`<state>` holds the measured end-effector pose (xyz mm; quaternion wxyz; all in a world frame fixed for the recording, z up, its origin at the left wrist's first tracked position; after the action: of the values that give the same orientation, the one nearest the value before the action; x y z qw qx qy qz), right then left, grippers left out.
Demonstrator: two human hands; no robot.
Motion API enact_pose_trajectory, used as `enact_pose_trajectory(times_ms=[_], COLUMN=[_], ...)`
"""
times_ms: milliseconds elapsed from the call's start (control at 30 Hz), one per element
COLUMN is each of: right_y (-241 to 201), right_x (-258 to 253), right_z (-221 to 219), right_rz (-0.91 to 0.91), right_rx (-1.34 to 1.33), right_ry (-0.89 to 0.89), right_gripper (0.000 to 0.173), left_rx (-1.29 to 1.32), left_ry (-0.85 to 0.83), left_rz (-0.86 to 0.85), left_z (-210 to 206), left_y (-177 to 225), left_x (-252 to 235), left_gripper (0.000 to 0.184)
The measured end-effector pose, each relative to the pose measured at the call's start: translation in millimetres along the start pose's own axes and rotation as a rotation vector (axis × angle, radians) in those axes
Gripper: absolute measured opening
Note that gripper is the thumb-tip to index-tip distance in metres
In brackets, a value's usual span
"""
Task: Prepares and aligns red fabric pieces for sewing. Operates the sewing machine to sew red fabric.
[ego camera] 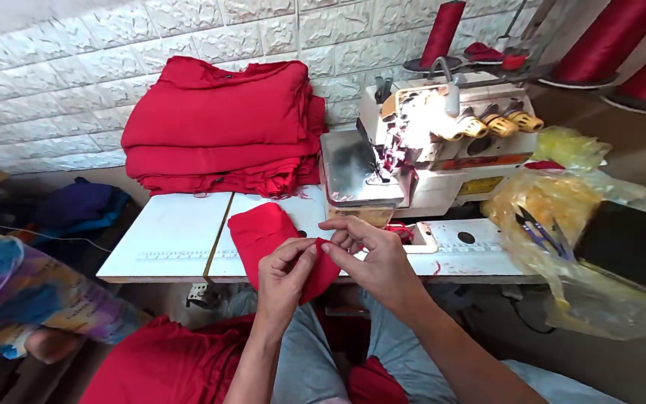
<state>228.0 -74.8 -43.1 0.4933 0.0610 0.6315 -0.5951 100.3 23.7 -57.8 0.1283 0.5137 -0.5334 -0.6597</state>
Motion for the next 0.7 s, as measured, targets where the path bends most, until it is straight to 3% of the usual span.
enact_pose_trajectory(times_ms=[200, 400, 533, 700], right_y=[-3.2, -0.5, -1.6, 10.6], right_x=[-1.8, -11.9, -21.9, -24.4], right_z=[-1.5, 6.5, 20.6, 51.5], right_rz=[0.095, 0.02, 0.114, 0.148], right_rx=[0.157, 0.105, 0.073, 0.096], right_ry=[0.069, -0.055, 0.044, 0.319], right_gripper=[0.023, 0.023, 0.019, 0.015], left_rx=[0.018, 0.12, 0.139, 0.041], left_ry=[-0.006, -0.051, -0.215, -0.137], left_rz=[-0.041, -0.019, 0.204, 0.247], left_z=[-1.6, -0.5, -12.1, -22.1], left_y=[-0.1, 1.6, -5.3, -7.9], left_x=[-1.4, -11.3, -14.1, -29.6], left_gripper=[0.015, 0.014, 0.03, 0.007])
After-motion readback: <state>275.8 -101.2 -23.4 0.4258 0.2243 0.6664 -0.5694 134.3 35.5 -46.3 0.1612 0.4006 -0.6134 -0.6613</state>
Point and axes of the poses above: each hand's wrist, its own x-axis away from the middle knuckle, its own z-axis out of the back of the hand, y = z × x, the point moved 4 cm from there along -x, towards the middle knuckle, and after that the axes turned 10 degrees about y, right-handed, at the moved point
